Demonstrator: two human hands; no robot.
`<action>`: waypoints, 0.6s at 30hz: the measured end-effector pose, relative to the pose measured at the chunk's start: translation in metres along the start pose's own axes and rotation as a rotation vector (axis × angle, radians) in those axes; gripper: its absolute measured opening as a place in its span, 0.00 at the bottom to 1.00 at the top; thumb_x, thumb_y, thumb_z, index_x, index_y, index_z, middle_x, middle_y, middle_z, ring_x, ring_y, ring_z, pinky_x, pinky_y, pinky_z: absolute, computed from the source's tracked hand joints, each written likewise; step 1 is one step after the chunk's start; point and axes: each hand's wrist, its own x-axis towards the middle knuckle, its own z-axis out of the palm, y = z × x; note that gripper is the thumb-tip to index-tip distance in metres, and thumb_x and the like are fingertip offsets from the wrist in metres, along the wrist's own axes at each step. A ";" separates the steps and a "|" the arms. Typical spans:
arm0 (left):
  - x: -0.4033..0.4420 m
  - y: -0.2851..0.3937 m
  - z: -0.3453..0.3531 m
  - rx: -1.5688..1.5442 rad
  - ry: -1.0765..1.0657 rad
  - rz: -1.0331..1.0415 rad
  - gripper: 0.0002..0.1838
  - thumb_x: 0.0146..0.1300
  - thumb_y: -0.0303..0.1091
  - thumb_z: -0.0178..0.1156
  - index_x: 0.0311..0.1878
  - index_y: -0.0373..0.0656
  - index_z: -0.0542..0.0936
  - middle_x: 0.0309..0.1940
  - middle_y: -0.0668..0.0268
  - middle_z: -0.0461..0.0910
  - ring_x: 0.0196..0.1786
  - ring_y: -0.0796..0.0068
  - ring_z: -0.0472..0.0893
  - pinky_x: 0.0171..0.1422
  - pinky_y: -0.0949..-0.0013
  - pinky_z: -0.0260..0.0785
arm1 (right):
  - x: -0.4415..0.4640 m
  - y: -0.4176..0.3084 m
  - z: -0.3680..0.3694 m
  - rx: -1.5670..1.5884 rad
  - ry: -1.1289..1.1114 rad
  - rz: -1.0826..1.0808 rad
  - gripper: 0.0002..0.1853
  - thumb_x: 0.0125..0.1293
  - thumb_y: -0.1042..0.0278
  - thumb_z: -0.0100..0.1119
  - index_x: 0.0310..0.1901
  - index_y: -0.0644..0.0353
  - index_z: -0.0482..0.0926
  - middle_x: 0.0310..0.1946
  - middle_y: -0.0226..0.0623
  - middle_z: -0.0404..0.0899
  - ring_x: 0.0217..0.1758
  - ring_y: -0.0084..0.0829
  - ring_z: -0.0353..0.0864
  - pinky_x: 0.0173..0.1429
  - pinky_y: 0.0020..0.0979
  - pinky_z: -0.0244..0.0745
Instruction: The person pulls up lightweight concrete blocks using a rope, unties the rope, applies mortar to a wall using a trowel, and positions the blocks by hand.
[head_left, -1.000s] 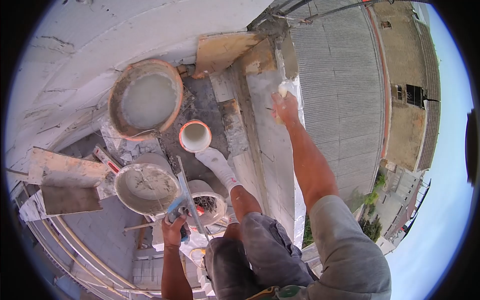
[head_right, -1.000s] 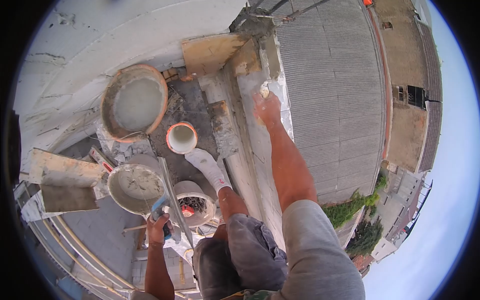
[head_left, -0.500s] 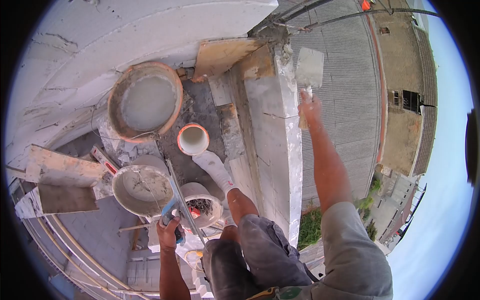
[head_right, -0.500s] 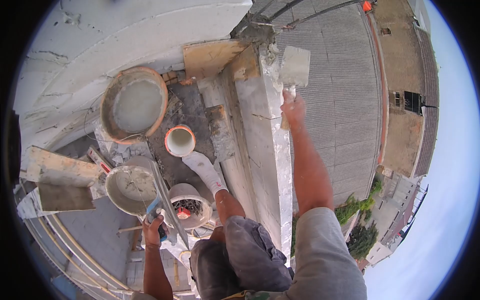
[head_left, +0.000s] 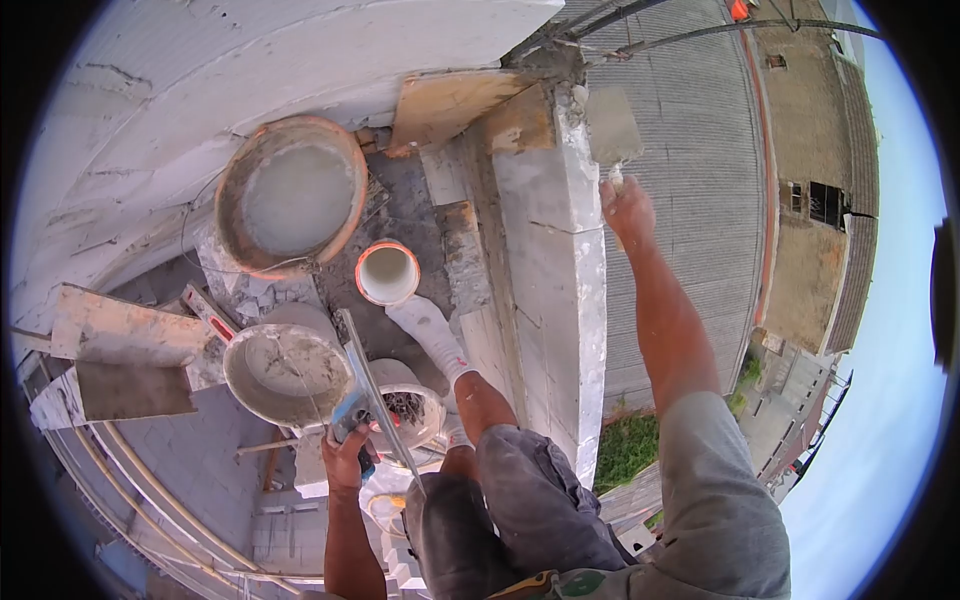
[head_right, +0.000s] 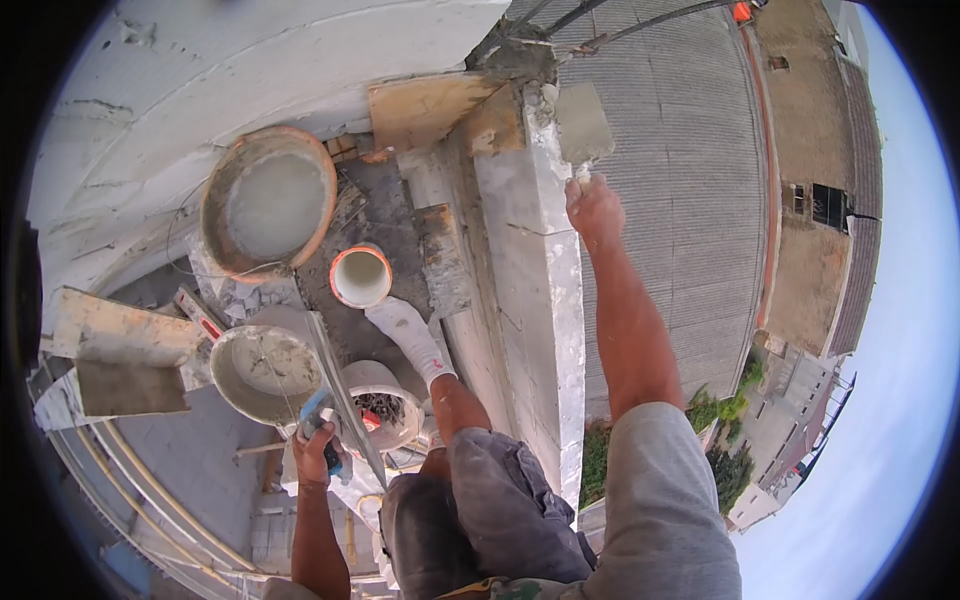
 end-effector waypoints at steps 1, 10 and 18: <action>0.002 0.000 0.000 0.001 0.009 0.003 0.11 0.54 0.36 0.61 0.34 0.36 0.77 0.15 0.65 0.73 0.14 0.75 0.73 0.20 0.73 0.66 | -0.003 -0.004 0.000 0.013 0.032 0.009 0.22 0.63 0.48 0.53 0.42 0.64 0.73 0.35 0.57 0.80 0.43 0.58 0.79 0.49 0.52 0.73; 0.012 0.025 0.009 -0.079 0.069 0.115 0.12 0.54 0.39 0.60 0.33 0.41 0.73 0.13 0.66 0.70 0.12 0.75 0.72 0.17 0.72 0.68 | -0.007 0.009 0.032 -0.078 0.264 -0.077 0.23 0.63 0.47 0.54 0.44 0.63 0.75 0.30 0.54 0.81 0.35 0.55 0.81 0.40 0.52 0.75; 0.039 0.031 0.007 -0.433 -0.067 0.022 0.14 0.59 0.40 0.57 0.42 0.39 0.77 0.24 0.65 0.78 0.24 0.73 0.78 0.28 0.71 0.72 | -0.015 0.033 0.045 -0.043 0.369 -0.251 0.22 0.64 0.50 0.55 0.42 0.67 0.74 0.30 0.56 0.79 0.33 0.58 0.79 0.36 0.52 0.73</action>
